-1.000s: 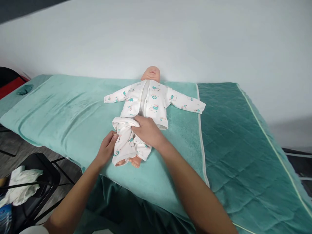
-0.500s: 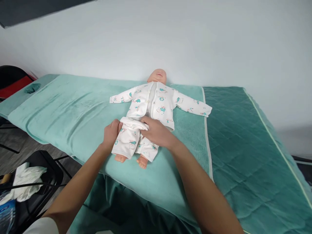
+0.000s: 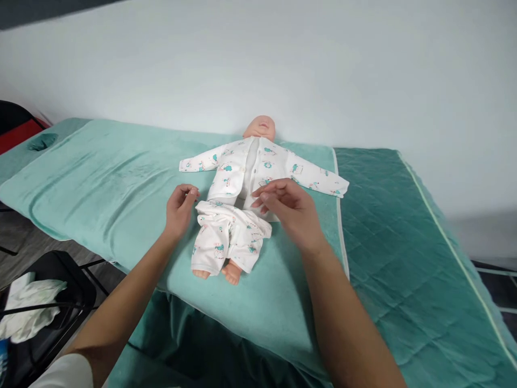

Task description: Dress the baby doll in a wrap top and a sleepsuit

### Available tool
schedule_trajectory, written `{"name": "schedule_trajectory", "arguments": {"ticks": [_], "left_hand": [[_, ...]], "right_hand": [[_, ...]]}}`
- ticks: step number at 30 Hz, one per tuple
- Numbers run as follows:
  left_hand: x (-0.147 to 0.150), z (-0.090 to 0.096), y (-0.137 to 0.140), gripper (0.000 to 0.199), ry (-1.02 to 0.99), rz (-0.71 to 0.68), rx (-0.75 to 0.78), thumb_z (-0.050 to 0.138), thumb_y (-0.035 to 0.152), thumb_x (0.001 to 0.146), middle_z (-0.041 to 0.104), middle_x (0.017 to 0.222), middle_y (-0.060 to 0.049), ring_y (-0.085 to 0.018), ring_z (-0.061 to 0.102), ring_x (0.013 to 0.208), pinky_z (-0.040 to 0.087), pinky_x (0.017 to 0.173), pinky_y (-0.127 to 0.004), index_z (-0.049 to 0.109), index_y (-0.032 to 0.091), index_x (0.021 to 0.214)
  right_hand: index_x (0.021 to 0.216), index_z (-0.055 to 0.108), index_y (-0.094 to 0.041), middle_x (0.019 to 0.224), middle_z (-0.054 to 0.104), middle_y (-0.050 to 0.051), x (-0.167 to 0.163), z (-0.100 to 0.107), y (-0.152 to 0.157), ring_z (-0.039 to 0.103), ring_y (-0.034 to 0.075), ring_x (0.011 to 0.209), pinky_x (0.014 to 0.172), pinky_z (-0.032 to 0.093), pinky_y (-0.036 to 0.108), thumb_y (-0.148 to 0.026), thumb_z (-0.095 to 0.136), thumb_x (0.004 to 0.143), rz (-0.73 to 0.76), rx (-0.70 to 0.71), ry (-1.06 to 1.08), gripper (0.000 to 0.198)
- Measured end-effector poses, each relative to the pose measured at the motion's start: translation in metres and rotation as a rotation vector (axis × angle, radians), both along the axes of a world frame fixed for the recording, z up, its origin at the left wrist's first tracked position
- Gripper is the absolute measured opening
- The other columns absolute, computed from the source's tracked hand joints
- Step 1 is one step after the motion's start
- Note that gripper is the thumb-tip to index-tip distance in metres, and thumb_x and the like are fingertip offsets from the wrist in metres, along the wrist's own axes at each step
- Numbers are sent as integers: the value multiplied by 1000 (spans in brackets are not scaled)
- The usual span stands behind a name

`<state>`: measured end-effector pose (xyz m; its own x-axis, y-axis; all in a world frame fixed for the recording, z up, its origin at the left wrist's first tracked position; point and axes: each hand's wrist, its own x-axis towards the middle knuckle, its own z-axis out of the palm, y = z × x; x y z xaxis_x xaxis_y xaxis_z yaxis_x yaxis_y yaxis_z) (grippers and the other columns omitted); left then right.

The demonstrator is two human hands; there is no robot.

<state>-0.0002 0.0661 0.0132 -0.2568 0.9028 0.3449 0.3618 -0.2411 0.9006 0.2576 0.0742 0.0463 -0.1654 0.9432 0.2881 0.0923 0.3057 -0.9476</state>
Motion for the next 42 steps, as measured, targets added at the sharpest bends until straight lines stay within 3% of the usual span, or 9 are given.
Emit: {"name": "schedule_trajectory", "arguments": {"ticks": [6, 12, 16, 20, 23, 29, 37, 39, 42], "left_hand": [[35, 37, 23, 29, 450, -324, -9, 71, 27, 81, 62, 117, -7, -24, 55, 114, 46, 96, -38, 60, 21, 106], [56, 42, 27, 22, 889, -233, -12, 63, 26, 88, 55, 118, -12, -28, 49, 111, 46, 91, -40, 57, 18, 108], [50, 38, 33, 14, 700, -165, 11, 46, 25, 98, 60, 103, -9, -23, 54, 101, 46, 85, -34, 59, 20, 96], [20, 23, 46, 21, 106, -3, -85, 50, 36, 96, 54, 75, 0, -15, 53, 72, 45, 68, -27, 55, 20, 84], [-14, 6, 54, 22, -239, 96, -180, 51, 40, 94, 52, 71, 2, -12, 50, 59, 43, 57, -24, 53, 19, 89], [-69, -15, 56, 18, 147, 231, -237, 50, 37, 93, 51, 57, 3, -16, 49, 57, 39, 61, -26, 53, 20, 86], [-60, -22, 51, 25, 747, 368, -312, 44, 35, 97, 69, 94, -12, -30, 64, 90, 41, 73, -35, 60, 22, 111], [-57, -22, 49, 23, 783, 369, -216, 48, 28, 94, 68, 102, -15, -32, 62, 101, 44, 81, -39, 59, 20, 112], [-50, -23, 45, 20, 753, 316, 25, 53, 22, 90, 66, 110, -16, -32, 56, 112, 41, 95, -45, 61, 18, 107]], "right_hand": [[104, 56, -22, 111, 59, 11, -10, -18, 6, 57, 26, 100, 87, 48, 41, -42, 68, 85, -211, 307, -607, 30], [97, 58, -21, 94, 59, 9, -12, -20, 3, 57, 23, 86, 78, 44, 35, -35, 47, 98, -230, 321, -785, 18], [92, 58, -22, 80, 59, 3, -7, -26, 9, 57, 19, 74, 71, 44, 32, -38, 49, 98, -260, 223, -551, 19], [96, 56, -24, 74, 57, -3, 0, -29, 20, 55, 14, 61, 59, 45, 28, -41, 61, 91, -292, 115, -49, 18], [109, 60, -25, 72, 52, -4, 16, -31, 21, 49, 12, 59, 56, 42, 26, -37, 61, 88, -400, 192, 56, 24], [115, 72, -19, 63, 54, -2, 77, -56, 7, 50, 16, 57, 64, 44, 32, -32, 49, 86, -745, 102, -267, 39], [105, 78, -29, 83, 71, 9, 92, -55, -10, 57, 23, 68, 62, 36, 34, -36, 54, 82, -811, -367, -832, 34], [105, 77, -25, 79, 69, 10, 80, -53, -13, 57, 24, 67, 63, 37, 35, -36, 53, 84, -863, -297, -859, 33], [102, 75, -21, 77, 67, 8, 56, -52, -16, 58, 22, 68, 68, 42, 36, -30, 50, 88, -869, 48, -768, 30]]}}
